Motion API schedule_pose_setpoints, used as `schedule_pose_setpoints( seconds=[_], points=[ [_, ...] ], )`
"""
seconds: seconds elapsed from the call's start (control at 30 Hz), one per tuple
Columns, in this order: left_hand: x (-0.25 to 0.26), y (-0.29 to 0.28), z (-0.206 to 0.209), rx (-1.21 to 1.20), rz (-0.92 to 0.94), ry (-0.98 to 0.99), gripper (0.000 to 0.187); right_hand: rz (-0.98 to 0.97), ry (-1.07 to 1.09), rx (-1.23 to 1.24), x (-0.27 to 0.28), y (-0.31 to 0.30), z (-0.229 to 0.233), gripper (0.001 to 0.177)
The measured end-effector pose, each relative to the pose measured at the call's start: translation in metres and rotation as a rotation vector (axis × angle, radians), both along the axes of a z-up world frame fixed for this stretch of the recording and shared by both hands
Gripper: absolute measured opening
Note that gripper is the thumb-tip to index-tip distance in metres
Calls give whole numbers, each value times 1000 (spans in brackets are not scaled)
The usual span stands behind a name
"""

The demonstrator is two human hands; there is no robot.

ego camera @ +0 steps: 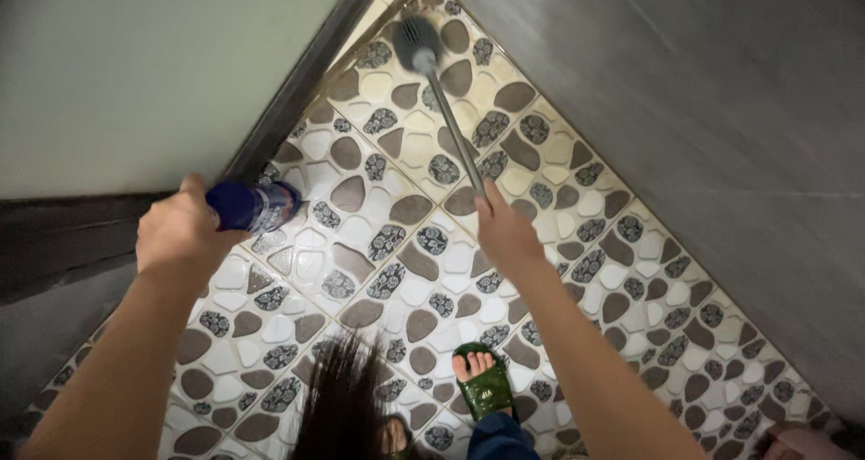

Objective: The person sprays a cleaning solution onto a tiled floor and scrubs the area with a long-handled brush. They briefly open a door to access a corner, then continue scrubbing the floor while holding the spray bottle.

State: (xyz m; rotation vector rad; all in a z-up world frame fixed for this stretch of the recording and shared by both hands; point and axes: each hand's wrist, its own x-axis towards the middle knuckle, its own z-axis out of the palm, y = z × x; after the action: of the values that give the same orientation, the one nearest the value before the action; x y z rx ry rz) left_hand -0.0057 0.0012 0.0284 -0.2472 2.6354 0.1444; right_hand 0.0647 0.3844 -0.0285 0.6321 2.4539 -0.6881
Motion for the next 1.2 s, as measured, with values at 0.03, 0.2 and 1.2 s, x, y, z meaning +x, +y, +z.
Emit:
schedule_pose_setpoints(
  seconds=[0.03, 0.2, 1.2],
  points=[
    [0, 1, 0, 18, 11, 2, 65, 9, 31, 6, -14, -2, -3, 51],
    [1, 2, 4, 26, 15, -5, 62, -3, -2, 25, -33, -1, -10, 53],
    [-8, 1, 5, -13, 16, 5, 67, 6, 150, -15, -9, 16, -12, 50]
  ],
)
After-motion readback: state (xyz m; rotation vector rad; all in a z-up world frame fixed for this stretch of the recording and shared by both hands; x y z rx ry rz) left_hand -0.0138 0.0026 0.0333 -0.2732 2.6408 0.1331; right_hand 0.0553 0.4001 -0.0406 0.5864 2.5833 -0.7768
